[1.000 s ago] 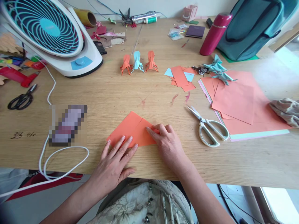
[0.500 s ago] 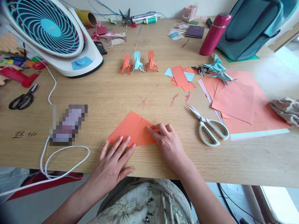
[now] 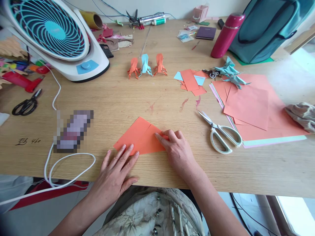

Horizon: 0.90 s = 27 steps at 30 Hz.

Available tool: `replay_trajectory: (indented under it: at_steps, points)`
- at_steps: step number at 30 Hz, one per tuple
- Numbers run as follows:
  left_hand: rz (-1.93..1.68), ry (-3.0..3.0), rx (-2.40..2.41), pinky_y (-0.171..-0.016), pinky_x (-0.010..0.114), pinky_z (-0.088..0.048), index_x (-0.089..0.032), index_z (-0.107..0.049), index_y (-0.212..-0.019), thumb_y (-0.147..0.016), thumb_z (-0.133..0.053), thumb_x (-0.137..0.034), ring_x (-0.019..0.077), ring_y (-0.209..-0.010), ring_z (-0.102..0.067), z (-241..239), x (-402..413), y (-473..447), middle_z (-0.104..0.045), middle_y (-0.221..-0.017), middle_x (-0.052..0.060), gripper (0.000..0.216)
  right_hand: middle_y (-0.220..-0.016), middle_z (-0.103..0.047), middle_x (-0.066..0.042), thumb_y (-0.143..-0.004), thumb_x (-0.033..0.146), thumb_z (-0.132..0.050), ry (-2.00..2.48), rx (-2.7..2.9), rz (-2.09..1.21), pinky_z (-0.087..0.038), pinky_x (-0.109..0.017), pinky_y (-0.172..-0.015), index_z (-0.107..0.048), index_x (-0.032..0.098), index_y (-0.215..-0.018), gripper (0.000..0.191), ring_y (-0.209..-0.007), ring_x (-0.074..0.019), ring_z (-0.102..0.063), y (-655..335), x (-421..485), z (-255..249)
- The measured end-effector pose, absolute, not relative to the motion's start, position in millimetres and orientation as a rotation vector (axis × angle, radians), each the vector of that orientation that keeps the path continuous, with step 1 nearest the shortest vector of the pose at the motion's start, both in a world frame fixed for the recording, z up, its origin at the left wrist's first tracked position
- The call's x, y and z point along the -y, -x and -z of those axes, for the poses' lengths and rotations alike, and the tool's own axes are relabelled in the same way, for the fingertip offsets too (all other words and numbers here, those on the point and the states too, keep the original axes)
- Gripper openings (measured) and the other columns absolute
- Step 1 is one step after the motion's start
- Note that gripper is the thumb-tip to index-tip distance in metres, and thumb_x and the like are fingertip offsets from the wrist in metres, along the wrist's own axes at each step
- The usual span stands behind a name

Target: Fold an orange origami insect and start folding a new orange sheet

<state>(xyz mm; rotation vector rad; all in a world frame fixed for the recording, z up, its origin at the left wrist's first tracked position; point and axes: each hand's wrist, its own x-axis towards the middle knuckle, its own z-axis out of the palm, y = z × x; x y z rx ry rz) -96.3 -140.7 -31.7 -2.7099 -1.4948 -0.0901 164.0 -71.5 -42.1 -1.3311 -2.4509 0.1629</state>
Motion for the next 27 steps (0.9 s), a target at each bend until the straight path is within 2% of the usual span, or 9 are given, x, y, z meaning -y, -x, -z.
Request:
replay_trajectory:
  at_steps: [19,27]
  points:
    - [0.112,2.679,1.540,-0.122,0.057,-0.004,-0.017,-0.042,-0.151,-0.100,-0.040,-0.051,0.0320,-0.145,-0.036,32.0,147.7,105.1,-0.037,-0.159,0.011,0.061,-0.122,-0.060,-0.017,-0.084,-0.004,-0.044,1.307,2.465,-0.150,-0.048,-0.042,-0.087,-0.058,0.011,-0.138,0.058,-0.103,-0.0267,-0.055,-163.8,70.7,40.0]
    - [0.039,2.642,1.513,-0.120,0.061,-0.007,-0.016,-0.039,-0.152,-0.100,-0.041,-0.048,0.0353,-0.146,-0.033,32.1,151.4,113.7,-0.035,-0.160,0.015,0.062,-0.122,-0.060,-0.016,-0.082,-0.005,-0.045,1.333,2.455,-0.162,-0.048,-0.042,-0.087,-0.058,0.014,-0.138,0.060,-0.101,-0.0273,-0.053,-164.2,72.0,41.0]
